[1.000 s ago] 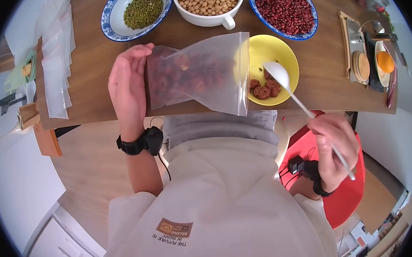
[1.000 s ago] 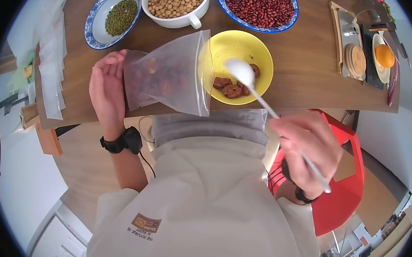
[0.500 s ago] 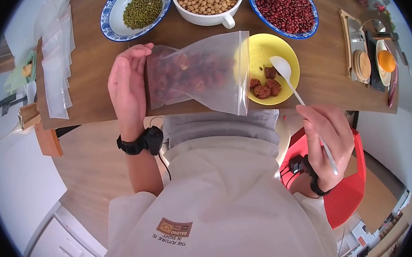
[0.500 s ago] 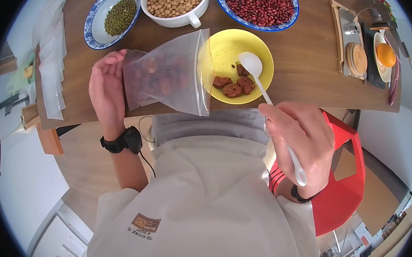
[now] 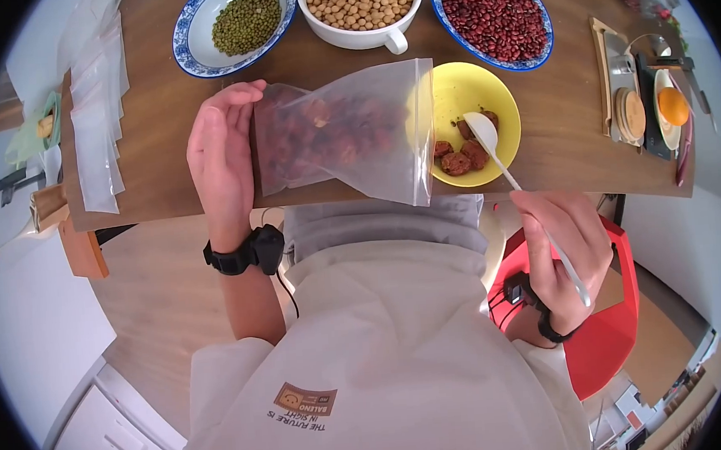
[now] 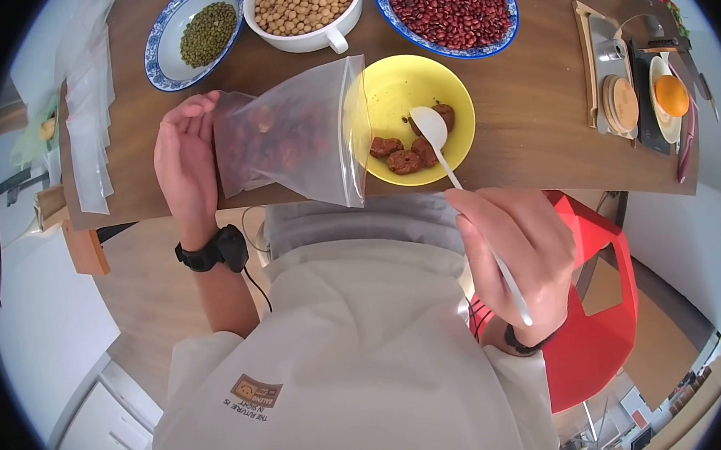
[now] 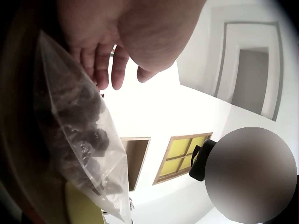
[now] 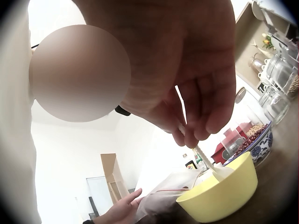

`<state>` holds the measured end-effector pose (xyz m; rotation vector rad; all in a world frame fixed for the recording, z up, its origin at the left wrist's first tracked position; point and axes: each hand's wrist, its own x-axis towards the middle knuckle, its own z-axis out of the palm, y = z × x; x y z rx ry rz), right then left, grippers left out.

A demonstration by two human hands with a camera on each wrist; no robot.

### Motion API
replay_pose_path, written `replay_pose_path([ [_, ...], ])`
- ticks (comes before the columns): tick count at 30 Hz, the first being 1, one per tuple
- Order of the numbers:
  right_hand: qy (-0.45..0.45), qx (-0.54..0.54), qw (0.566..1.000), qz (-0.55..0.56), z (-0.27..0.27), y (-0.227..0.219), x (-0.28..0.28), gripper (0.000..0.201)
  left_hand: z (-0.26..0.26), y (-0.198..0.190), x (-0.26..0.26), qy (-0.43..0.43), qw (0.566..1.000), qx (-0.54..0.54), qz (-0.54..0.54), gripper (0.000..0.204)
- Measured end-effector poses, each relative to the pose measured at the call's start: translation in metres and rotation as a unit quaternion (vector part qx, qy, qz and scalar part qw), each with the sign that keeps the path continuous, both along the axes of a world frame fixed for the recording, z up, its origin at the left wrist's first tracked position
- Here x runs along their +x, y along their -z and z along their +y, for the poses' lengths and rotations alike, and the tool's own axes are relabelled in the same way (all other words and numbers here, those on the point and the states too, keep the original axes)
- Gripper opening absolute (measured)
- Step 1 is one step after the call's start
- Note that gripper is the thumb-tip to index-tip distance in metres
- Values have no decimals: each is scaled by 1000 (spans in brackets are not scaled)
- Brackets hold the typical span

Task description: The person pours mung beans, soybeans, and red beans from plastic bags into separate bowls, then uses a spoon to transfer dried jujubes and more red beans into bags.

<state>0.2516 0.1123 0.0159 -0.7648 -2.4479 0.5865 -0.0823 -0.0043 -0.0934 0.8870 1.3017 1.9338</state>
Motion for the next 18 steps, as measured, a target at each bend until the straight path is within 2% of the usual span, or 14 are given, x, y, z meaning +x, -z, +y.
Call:
replay_pose_path([
  [3,1,-35,999,13,2,4,-3,18,-2,0,1,-4,1000,-3,15,40],
  [13,15,-20,1000,3,4,8,-2,18,0,-1,1,-4,1000,-3,9,39],
  [16,34,-70,997,20,2,11,-3,15,-1,-1,1,-4,1000,-4,18,39],
  [18,88,-173,979,60,3,16,-2,13,-1,-1,2,-1,1000,-4,21,39],
])
